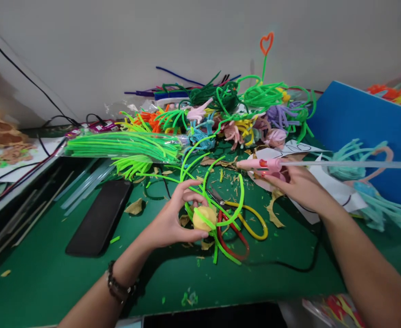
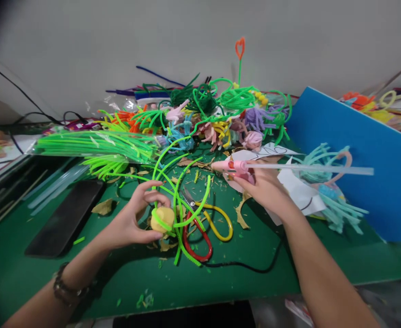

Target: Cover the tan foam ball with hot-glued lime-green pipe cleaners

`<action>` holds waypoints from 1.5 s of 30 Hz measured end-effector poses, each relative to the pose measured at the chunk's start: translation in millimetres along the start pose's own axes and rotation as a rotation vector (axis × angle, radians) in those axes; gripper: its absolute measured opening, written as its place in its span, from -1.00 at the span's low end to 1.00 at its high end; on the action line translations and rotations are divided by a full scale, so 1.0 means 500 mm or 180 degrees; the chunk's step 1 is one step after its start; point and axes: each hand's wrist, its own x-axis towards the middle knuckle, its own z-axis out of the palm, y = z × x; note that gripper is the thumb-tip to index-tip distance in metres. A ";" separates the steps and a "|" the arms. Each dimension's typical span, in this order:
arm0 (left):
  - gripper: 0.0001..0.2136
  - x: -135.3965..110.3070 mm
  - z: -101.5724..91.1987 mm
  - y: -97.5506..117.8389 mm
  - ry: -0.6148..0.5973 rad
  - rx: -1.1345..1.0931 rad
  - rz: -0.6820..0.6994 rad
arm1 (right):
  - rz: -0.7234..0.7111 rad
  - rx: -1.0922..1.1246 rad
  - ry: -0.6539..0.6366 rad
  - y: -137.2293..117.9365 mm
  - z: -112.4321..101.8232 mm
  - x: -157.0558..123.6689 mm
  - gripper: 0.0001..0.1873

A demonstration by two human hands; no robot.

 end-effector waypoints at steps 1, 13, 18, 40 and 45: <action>-0.30 0.001 0.000 0.000 -0.0008 -0.0026 -0.0006 | -0.0018 -0.0031 0.0015 -0.001 -0.007 -0.004 -0.60; -0.30 0.002 0.000 -0.002 0.0031 -0.0112 0.0032 | -0.0175 0.0114 0.0061 -0.005 -0.005 0.004 -0.59; -0.29 0.002 0.000 0.000 0.0069 -0.0177 -0.0051 | -0.0076 -0.0053 -0.0023 -0.004 -0.006 0.003 -0.60; -0.20 0.000 0.004 -0.023 0.0167 -0.0611 0.0058 | -0.1994 -0.0263 0.0440 -0.138 -0.063 -0.103 -0.82; -0.17 -0.004 0.007 -0.020 0.0130 -0.0902 -0.0120 | -0.2476 -0.0224 0.0132 -0.158 -0.012 -0.097 -0.72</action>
